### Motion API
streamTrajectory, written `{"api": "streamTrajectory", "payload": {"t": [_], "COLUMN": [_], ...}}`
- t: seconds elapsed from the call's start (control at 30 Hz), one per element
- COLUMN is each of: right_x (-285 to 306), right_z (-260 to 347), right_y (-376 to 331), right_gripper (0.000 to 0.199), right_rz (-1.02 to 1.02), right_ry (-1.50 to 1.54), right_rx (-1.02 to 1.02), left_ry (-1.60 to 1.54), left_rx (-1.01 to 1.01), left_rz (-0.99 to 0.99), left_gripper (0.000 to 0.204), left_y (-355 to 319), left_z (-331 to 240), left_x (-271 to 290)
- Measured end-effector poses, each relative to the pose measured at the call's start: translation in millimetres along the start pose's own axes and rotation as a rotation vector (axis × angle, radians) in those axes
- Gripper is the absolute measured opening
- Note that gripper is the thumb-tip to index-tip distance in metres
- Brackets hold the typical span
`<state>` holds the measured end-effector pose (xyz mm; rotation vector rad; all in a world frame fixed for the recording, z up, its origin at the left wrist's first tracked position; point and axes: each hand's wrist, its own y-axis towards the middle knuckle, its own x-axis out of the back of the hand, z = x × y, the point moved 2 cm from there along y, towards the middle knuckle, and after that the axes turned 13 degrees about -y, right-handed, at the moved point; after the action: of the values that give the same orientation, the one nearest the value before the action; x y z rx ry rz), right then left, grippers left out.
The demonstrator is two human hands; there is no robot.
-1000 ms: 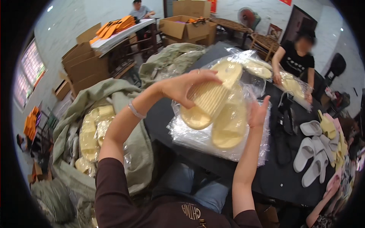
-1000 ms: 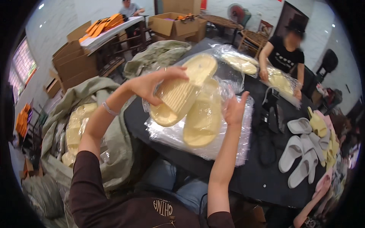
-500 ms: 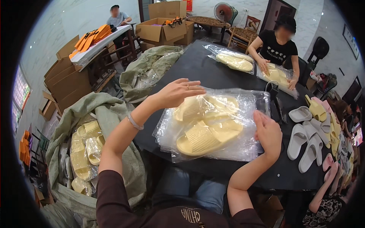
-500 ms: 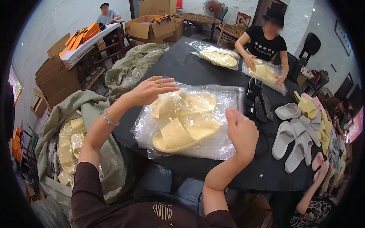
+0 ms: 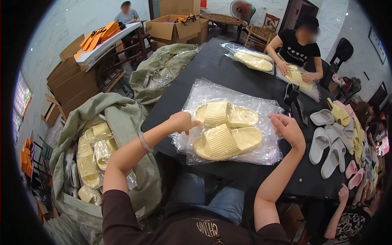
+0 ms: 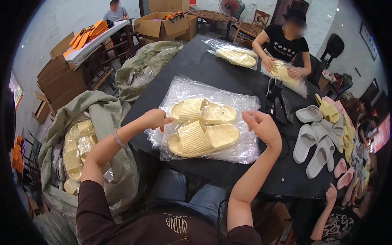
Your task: The person repeatedly takes pairs of slippers from a large sack, places them into clear plastic bags on a table, and seals the bags using a handheld heat sealer. They handle pink, white, and yellow slippers, stacking the sealed packages on the table.
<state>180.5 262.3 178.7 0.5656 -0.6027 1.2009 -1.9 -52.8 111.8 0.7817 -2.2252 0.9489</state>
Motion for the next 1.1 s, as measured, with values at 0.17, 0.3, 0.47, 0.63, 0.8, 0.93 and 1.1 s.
{"api": "streamTrajectory", "payload": {"t": [0.17,0.3,0.47,0.63,0.8,0.93,1.1], "right_x": [2,0,-13,2,6,4,-1], "right_z": [-6,-1,-12,-18,-19,-44,-86], "right_y": [-3,-3,9,5,-4,1,3], "right_gripper": [0.035,0.037,0.036,0.038,0.043,0.046,0.038], "right_rz": [-0.165,-0.321,-0.444,-0.642,-0.625,-0.436,0.024], "right_ry": [0.204,0.355,0.28,0.371,0.46,0.403,1.664], "right_rx": [0.007,0.018,0.048,0.125,0.139,-0.125,-0.038], "left_ry": [-0.465,-0.556,-0.599,-0.439,-0.295,-0.246,-0.133], "left_rx": [0.116,0.223,0.173,-0.208,-0.434,-0.153,-0.239], "left_rz": [0.164,0.167,0.207,-0.307,-0.786,-0.742,-0.74], "left_gripper": [0.059,0.053,0.043,0.032,0.027,0.026,0.023], "left_y": [13,2,5,25,45,62,46], "left_z": [24,27,29,21,10,32,30], "left_x": [-8,-13,-23,5,19,-34,-67]}}
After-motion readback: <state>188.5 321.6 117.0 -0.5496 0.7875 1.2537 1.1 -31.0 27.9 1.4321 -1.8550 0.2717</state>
